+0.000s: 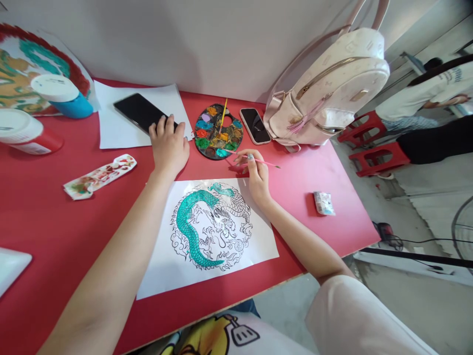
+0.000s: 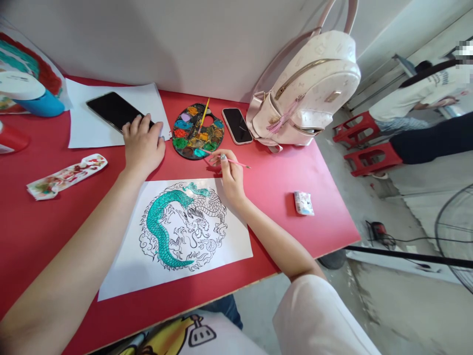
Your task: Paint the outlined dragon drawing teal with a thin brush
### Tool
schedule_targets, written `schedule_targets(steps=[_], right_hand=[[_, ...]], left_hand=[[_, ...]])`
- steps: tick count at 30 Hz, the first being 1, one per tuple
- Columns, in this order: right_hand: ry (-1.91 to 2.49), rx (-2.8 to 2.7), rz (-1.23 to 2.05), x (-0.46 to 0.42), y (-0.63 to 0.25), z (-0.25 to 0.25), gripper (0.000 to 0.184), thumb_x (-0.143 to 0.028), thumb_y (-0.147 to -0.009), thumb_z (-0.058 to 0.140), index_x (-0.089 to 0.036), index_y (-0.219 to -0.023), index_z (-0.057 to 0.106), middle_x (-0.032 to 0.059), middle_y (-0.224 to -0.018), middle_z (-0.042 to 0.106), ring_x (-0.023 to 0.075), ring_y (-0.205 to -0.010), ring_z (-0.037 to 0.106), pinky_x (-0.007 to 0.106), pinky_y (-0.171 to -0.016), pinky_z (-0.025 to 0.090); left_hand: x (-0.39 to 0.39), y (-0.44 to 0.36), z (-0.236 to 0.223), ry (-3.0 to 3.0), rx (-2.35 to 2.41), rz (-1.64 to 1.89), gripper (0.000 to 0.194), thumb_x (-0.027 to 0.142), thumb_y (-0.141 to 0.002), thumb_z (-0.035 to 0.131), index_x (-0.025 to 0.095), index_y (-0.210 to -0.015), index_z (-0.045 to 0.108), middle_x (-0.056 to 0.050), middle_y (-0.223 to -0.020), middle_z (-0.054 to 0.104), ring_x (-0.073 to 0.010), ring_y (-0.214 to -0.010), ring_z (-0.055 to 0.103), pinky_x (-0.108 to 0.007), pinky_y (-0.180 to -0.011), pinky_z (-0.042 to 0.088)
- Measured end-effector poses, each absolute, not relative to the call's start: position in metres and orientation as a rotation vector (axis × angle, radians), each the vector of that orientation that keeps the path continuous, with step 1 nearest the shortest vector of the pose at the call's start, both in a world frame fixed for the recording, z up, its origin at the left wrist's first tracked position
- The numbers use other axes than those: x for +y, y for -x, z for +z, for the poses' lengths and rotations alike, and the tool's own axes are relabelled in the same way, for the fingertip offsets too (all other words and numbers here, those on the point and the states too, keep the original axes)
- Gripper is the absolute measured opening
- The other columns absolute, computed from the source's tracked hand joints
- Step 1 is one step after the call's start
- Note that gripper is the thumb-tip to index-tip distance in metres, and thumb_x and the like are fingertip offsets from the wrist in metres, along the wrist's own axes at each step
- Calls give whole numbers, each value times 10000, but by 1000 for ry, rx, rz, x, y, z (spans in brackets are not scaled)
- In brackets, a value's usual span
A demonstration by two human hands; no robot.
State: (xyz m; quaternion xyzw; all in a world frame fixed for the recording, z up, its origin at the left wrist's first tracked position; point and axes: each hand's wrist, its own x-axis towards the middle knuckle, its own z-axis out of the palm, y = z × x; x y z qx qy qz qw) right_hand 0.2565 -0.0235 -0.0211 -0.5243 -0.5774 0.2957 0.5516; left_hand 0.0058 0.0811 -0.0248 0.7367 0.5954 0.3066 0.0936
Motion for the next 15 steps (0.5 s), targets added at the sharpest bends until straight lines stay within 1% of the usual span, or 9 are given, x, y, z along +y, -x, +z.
schedule_targets(steps=[3, 6, 8, 11, 13, 15], right_hand=[[1245, -1379, 704, -23, -255, -21, 474, -699, -1175, 523, -294, -1084, 753, 67, -968, 757, 240, -958, 760, 382, -890, 665], [1220, -1370, 704, -23, -254, -20, 436, -665, -1178, 539, -299, -1077, 751, 61, -957, 750, 234, -936, 752, 389, -900, 668], [1206, -1345, 685, -24, -254, -19, 428, -665, -1176, 542, -300, -1082, 745, 58, -954, 745, 231, -926, 752, 388, -886, 663], [1208, -1291, 675, -26, -255, -19, 466, -720, -1162, 542, -303, -1061, 724, 52, -949, 738, 217, -890, 747, 366, -799, 637], [1208, -1259, 704, -26, -257, -20, 511, -777, -1133, 570, -300, -994, 693, 40, -912, 717, 198, -815, 717, 349, -715, 600], [1213, -1246, 734, -23, -260, -22, 582, -836, -1106, 580, -295, -897, 638, 23, -833, 664, 182, -721, 656, 344, -649, 562]], left_hand=[[82, -5, -26, -2202, 1765, 872, 499, 382, -1078, 593, 374, -1562, 715, -84, -1844, 586, -467, -1764, 426, -804, -1450, 258], [82, -5, -27, -2198, 1780, 865, 508, 338, -1082, 558, 355, -1564, 718, -89, -1862, 564, -457, -1768, 425, -795, -1458, 252], [82, -5, -27, -2199, 1788, 888, 527, 304, -1071, 545, 349, -1566, 718, -96, -1852, 577, -457, -1757, 444, -806, -1451, 258], [81, -7, -27, -2212, 1795, 914, 533, 301, -1058, 560, 362, -1564, 718, -96, -1815, 622, -462, -1736, 472, -820, -1435, 285], [81, -7, -28, -2220, 1807, 913, 512, 324, -1071, 554, 370, -1553, 722, -95, -1797, 641, -458, -1730, 483, -815, -1433, 297], [81, -6, -28, -2229, 1810, 904, 492, 350, -1091, 536, 371, -1545, 725, -98, -1791, 645, -457, -1730, 483, -812, -1431, 299]])
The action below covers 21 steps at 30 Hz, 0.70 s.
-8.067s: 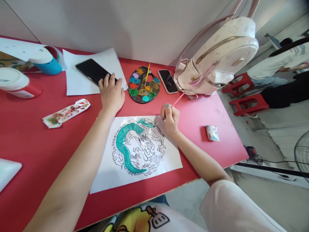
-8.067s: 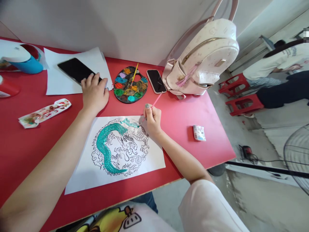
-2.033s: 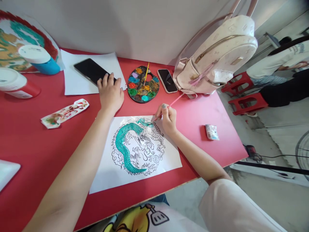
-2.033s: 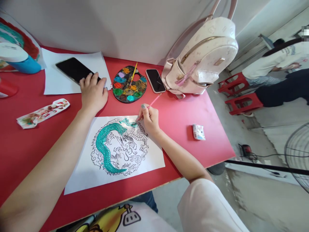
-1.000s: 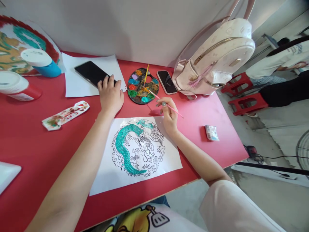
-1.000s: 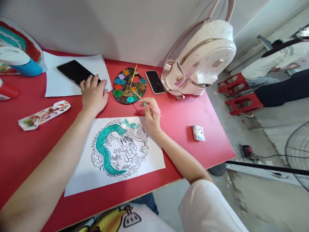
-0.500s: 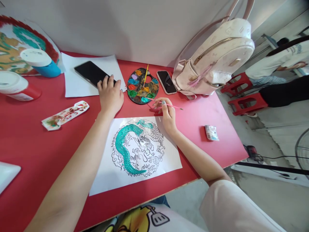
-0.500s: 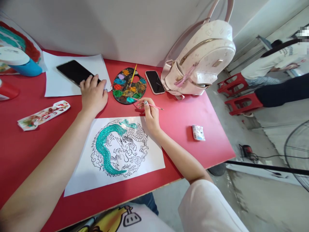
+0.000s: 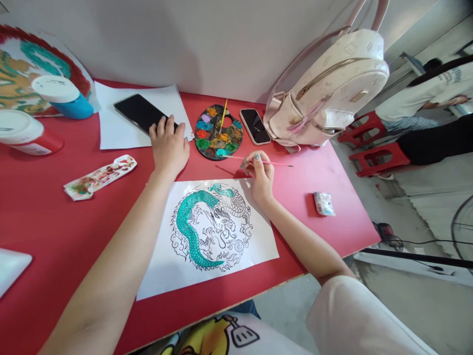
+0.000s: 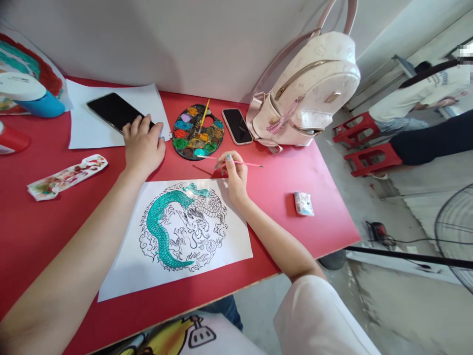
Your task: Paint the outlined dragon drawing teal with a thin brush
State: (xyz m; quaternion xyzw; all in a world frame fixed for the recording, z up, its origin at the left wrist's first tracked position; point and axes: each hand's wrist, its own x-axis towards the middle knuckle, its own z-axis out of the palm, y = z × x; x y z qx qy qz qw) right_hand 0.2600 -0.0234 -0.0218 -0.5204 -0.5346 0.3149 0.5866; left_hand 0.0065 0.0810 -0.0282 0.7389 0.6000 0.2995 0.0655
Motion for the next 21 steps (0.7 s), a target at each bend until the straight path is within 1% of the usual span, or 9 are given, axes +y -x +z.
schedule_targets(steps=[3, 5, 7, 9, 11, 14, 16, 18, 21], right_hand=[[1221, -1252, 751, -18, -264, -25, 707, -924, -1098, 482, -296, -776, 523, -10, -695, 517, 174, -607, 534, 350, -584, 510], [1199, -1247, 781, -15, -265, -27, 750, -958, -1091, 425, -299, -735, 465, -32, -640, 420, 171, -556, 458, 351, -545, 466], [1144, -1239, 840, -14, -265, -26, 759, -958, -1082, 459, -300, -706, 439, -49, -612, 367, 164, -526, 417, 346, -518, 432], [1094, -1260, 899, -15, -263, -25, 761, -949, -1060, 540, -298, -681, 432, -56, -596, 363, 159, -515, 419, 342, -505, 420], [1081, -1312, 938, -19, -260, -23, 766, -950, -1034, 599, -297, -663, 443, -51, -586, 391, 161, -523, 442, 340, -506, 425], [1077, -1389, 991, -25, -256, -20, 766, -934, -1036, 621, -289, -647, 484, -38, -580, 449, 155, -526, 437, 333, -509, 417], [1052, -1409, 1025, -28, -255, -19, 762, -908, -1053, 628, -280, -642, 501, -38, -575, 456, 143, -515, 413, 324, -502, 398], [1018, -1407, 1039, -29, -254, -18, 756, -883, -1065, 642, -273, -640, 510, -42, -567, 445, 135, -507, 412, 317, -495, 381], [971, -1396, 1038, -29, -254, -17, 740, -843, -1079, 669, -263, -639, 536, -40, -567, 467, 127, -504, 432, 312, -495, 370]], left_hand=[[82, -5, -28, -2234, 1792, 899, 485, 382, -1105, 531, 370, -1551, 722, -101, -1798, 635, -463, -1738, 472, -816, -1430, 293], [82, -4, -26, -2225, 1782, 878, 484, 403, -1103, 553, 371, -1556, 720, -96, -1823, 609, -467, -1750, 452, -809, -1438, 280], [82, -3, -23, -2209, 1775, 825, 495, 429, -1083, 608, 367, -1562, 716, -90, -1861, 564, -477, -1768, 420, -802, -1448, 263], [82, -3, -21, -2189, 1768, 782, 521, 436, -1051, 661, 357, -1563, 714, -95, -1889, 525, -494, -1780, 392, -808, -1453, 245], [81, -4, -20, -2178, 1764, 795, 518, 412, -1044, 657, 356, -1556, 717, -99, -1889, 524, -496, -1781, 391, -818, -1452, 239], [80, -6, -22, -2190, 1767, 872, 490, 378, -1076, 586, 375, -1547, 720, -87, -1846, 583, -469, -1768, 422, -820, -1446, 253], [80, -6, -24, -2200, 1773, 895, 486, 375, -1086, 568, 377, -1548, 718, -85, -1824, 610, -461, -1759, 436, -817, -1445, 260], [80, -6, -25, -2193, 1771, 897, 491, 370, -1077, 584, 363, -1548, 718, -96, -1826, 607, -470, -1756, 438, -821, -1446, 255], [80, -6, -25, -2170, 1744, 894, 504, 361, -1050, 625, 355, -1545, 721, -99, -1847, 582, -488, -1763, 421, -830, -1447, 238]])
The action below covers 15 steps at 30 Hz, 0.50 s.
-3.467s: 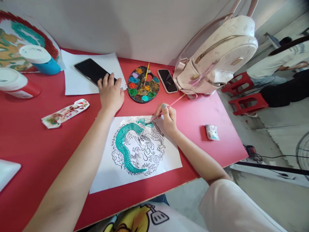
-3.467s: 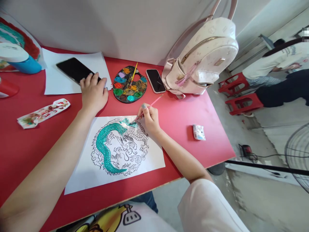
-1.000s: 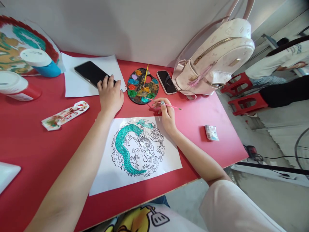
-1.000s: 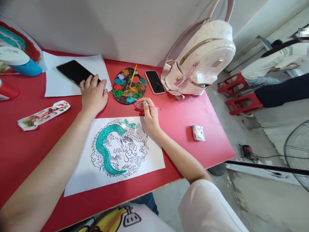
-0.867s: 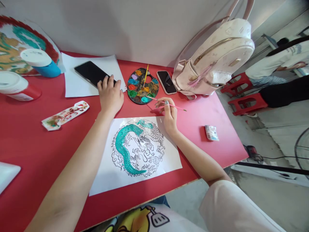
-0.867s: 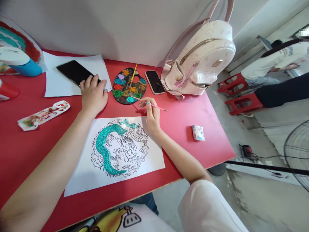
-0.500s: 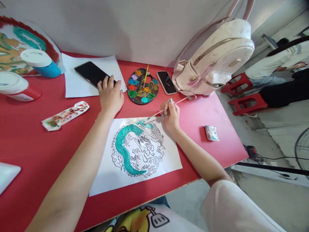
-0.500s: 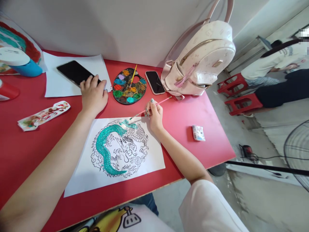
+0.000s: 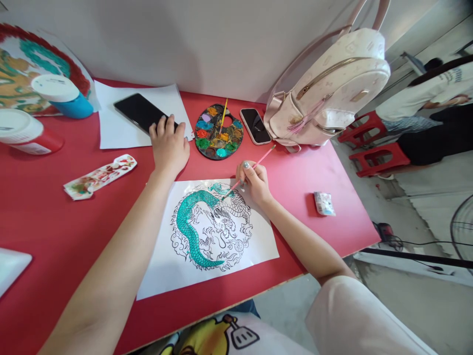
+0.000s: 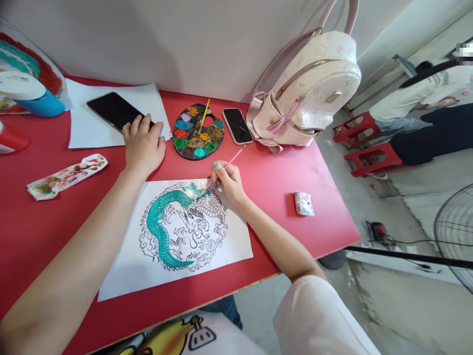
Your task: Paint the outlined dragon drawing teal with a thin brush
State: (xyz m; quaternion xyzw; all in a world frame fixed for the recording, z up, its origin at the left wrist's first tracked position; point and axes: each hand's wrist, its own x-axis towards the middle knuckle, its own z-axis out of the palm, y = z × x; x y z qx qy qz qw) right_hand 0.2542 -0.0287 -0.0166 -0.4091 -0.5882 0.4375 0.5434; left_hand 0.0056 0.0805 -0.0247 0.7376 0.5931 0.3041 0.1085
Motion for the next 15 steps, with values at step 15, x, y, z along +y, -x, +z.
schedule_targets(steps=[15], right_hand=[[1019, -1418, 1069, -32, -254, -9, 760, -871, -1044, 699, -244, -632, 576, -25, -596, 506, 122, -531, 433, 290, -523, 396]], left_hand=[[80, -6, -17, -2179, 1824, 721, 504, 392, -1075, 643, 322, -1569, 711, -104, -1910, 490, -471, -1790, 383, -762, -1471, 249]])
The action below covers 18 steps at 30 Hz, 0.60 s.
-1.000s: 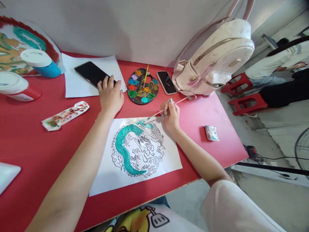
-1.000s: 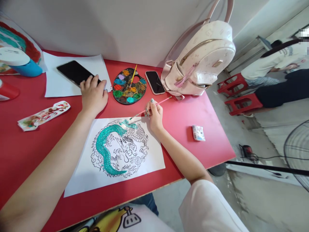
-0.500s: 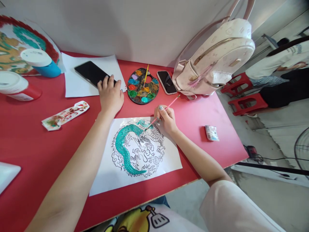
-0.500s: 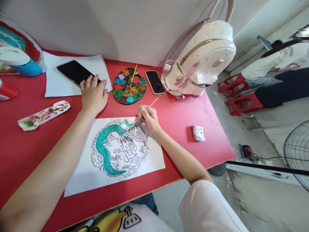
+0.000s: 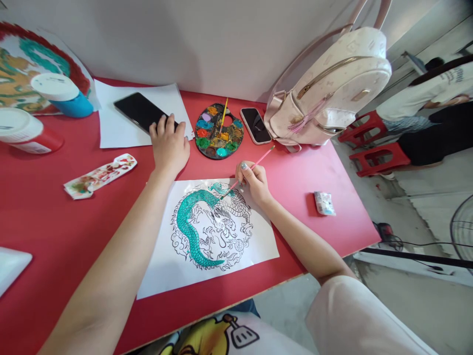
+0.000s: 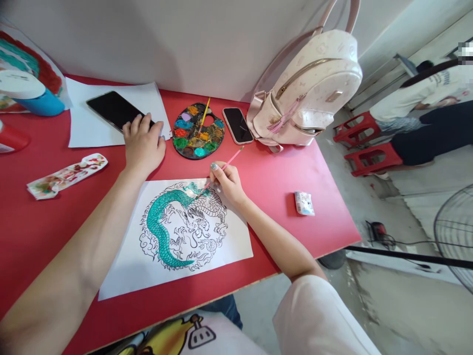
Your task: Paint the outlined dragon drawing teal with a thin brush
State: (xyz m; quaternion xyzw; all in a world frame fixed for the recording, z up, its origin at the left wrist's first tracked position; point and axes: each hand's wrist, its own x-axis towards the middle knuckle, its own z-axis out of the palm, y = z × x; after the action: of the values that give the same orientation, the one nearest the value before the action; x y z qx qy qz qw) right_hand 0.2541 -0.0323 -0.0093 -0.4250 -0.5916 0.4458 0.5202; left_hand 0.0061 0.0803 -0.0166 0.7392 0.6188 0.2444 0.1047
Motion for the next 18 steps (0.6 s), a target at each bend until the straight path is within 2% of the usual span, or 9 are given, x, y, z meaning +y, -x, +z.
schedule_targets(steps=[3, 6, 14, 18], right_hand=[[1014, -1441, 1093, -33, -254, -9, 759, -876, -1047, 687, -247, -639, 568, -31, -600, 493, 123, -527, 444, 284, -524, 437], [1039, -1475, 1077, -33, -255, -9, 772, -901, -1049, 652, -252, -641, 557, -32, -599, 489, 128, -532, 449, 290, -536, 458], [1016, -1510, 1043, -33, -254, -8, 767, -860, -1086, 640, -247, -631, 555, -33, -592, 486, 122, -529, 429, 309, -543, 397], [1037, -1513, 1050, -33, -254, -7, 782, -893, -1065, 634, -252, -626, 553, -35, -574, 477, 126, -522, 420, 310, -529, 392]], left_hand=[[81, -6, -22, -2187, 1820, 778, 489, 329, -1090, 587, 314, -1560, 720, -108, -1893, 515, -451, -1788, 396, -754, -1476, 247], [82, -6, -24, -2196, 1807, 815, 494, 308, -1081, 595, 319, -1558, 724, -116, -1879, 535, -467, -1774, 418, -781, -1464, 250], [82, -7, -26, -2186, 1796, 877, 514, 302, -1057, 612, 317, -1557, 728, -130, -1854, 568, -486, -1748, 451, -813, -1446, 262], [82, -7, -28, -2216, 1827, 901, 513, 299, -1068, 576, 342, -1558, 724, -111, -1803, 630, -448, -1732, 478, -790, -1439, 305]])
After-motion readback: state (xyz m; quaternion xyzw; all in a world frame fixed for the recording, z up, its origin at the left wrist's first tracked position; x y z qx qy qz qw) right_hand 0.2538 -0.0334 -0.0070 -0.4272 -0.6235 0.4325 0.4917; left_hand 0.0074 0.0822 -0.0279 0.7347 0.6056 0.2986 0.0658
